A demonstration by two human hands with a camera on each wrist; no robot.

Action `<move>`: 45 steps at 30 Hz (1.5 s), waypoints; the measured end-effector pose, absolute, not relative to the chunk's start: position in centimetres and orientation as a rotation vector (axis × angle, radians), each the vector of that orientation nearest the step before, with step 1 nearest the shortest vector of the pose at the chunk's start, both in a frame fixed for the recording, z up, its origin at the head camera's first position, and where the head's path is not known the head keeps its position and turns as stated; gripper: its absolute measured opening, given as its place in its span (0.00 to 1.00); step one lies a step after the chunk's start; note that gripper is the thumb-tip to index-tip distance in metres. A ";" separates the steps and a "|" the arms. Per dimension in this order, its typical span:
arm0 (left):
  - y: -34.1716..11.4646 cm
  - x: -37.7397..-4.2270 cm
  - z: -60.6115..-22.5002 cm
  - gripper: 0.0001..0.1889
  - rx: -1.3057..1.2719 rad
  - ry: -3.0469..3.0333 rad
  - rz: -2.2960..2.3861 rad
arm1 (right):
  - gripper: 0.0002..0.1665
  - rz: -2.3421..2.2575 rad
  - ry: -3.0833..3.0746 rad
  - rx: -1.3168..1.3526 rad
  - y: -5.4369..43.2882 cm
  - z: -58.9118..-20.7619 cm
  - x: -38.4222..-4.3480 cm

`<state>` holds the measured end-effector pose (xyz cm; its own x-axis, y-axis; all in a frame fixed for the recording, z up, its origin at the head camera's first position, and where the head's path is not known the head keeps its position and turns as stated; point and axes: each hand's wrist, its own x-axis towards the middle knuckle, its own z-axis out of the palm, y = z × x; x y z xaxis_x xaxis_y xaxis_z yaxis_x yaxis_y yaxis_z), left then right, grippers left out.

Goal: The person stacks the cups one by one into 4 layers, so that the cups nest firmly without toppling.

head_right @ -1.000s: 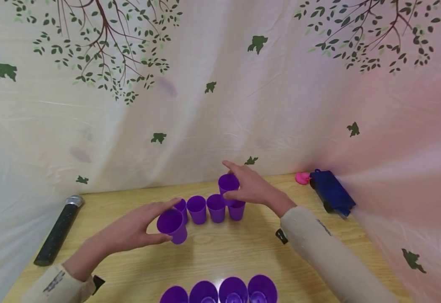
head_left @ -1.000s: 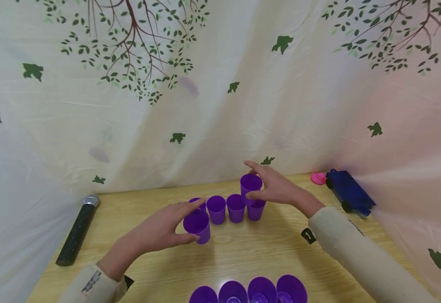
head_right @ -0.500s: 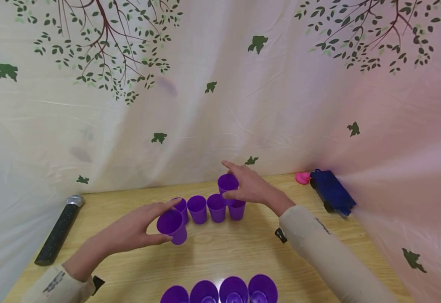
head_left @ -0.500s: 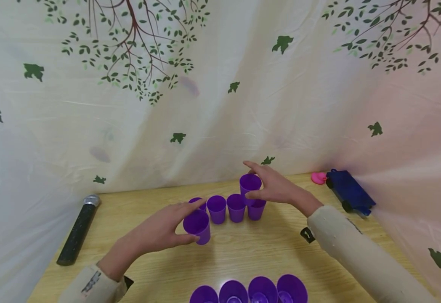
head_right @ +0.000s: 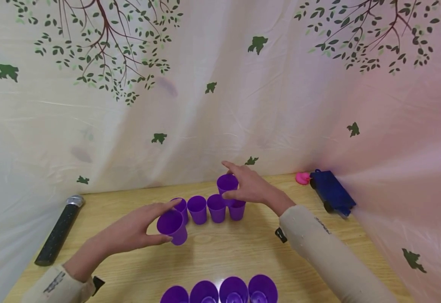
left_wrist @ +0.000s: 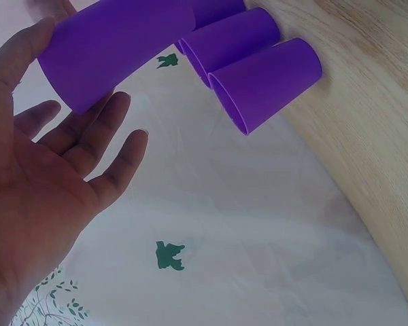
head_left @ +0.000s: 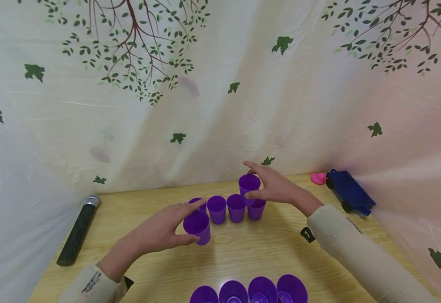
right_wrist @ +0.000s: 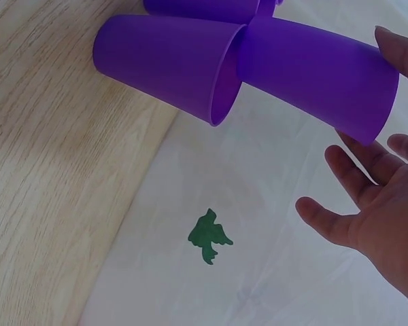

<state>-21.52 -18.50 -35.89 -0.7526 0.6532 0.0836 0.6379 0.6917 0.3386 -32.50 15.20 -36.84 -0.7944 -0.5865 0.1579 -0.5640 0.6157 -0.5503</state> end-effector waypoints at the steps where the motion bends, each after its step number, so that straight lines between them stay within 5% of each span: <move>1: -18.5 -21.5 -35.9 0.44 1.085 2.850 0.544 | 0.58 -0.933 2.789 -0.994 15.2 -36.8 -32.5; 27: -19.1 -23.9 -35.7 0.44 1.117 2.883 0.577 | 0.61 -0.954 2.793 -0.948 15.8 -36.8 -32.2; 45: -18.8 -26.4 -35.2 0.45 1.032 2.860 0.653 | 0.57 -1.085 2.867 -0.882 19.5 -35.5 -27.5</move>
